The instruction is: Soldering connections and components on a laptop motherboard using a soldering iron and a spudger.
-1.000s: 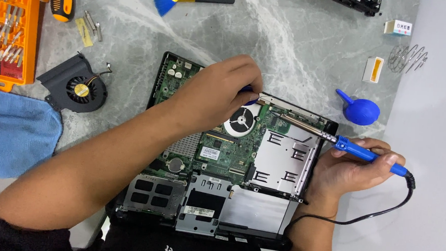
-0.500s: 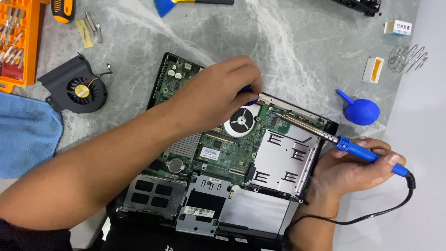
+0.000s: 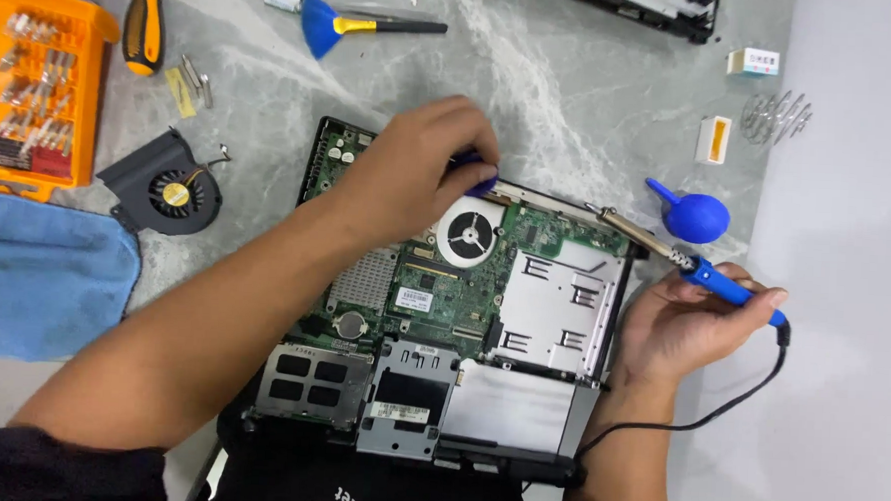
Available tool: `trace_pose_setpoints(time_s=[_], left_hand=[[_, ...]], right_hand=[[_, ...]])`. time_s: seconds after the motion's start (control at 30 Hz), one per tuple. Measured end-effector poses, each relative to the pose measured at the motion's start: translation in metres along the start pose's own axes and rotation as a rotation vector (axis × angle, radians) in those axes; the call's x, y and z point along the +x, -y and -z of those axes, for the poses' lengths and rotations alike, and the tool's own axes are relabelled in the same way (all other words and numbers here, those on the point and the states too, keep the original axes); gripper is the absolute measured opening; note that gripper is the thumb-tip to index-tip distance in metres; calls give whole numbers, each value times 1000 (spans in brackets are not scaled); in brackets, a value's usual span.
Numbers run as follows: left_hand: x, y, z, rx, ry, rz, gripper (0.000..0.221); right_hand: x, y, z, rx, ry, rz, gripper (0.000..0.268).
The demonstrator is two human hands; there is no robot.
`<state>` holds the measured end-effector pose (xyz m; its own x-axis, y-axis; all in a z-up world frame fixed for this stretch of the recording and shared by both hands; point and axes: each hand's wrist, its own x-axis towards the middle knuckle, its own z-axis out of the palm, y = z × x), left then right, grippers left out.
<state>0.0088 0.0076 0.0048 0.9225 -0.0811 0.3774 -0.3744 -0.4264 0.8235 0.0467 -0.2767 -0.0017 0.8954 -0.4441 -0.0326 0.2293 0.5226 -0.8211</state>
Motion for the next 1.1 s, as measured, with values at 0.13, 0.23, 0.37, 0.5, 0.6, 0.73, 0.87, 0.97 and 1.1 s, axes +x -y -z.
trace_pose_setpoints(time_s=[0.13,0.23,0.37,0.5,0.6,0.73,0.87,0.97,1.1], left_hand=[[2,4,10,50,-71,58,12],[-1,10,14,61,-184,-101,19],[-3,0,18,-18,-173,46,10],[-6,-10,18,-104,-235,22,5],[-3,-28,23,-102,-296,65,7],[-16,-40,32,-29,-257,121,8],[-52,-40,36,79,-280,-48,13],[-86,-54,37,79,-320,78,10],[-137,-46,21,-43,-624,228,10]], right_hand=[[11,2,15,130,-62,-120,28],[19,0,26,214,-13,-197,25],[16,4,22,199,-50,-262,31],[14,3,21,253,-97,-251,29],[19,-2,26,278,-90,-221,27],[17,-4,27,241,-98,-205,27],[20,-14,37,125,103,-1,21],[14,-3,30,73,302,97,16],[16,15,11,-161,610,307,30]])
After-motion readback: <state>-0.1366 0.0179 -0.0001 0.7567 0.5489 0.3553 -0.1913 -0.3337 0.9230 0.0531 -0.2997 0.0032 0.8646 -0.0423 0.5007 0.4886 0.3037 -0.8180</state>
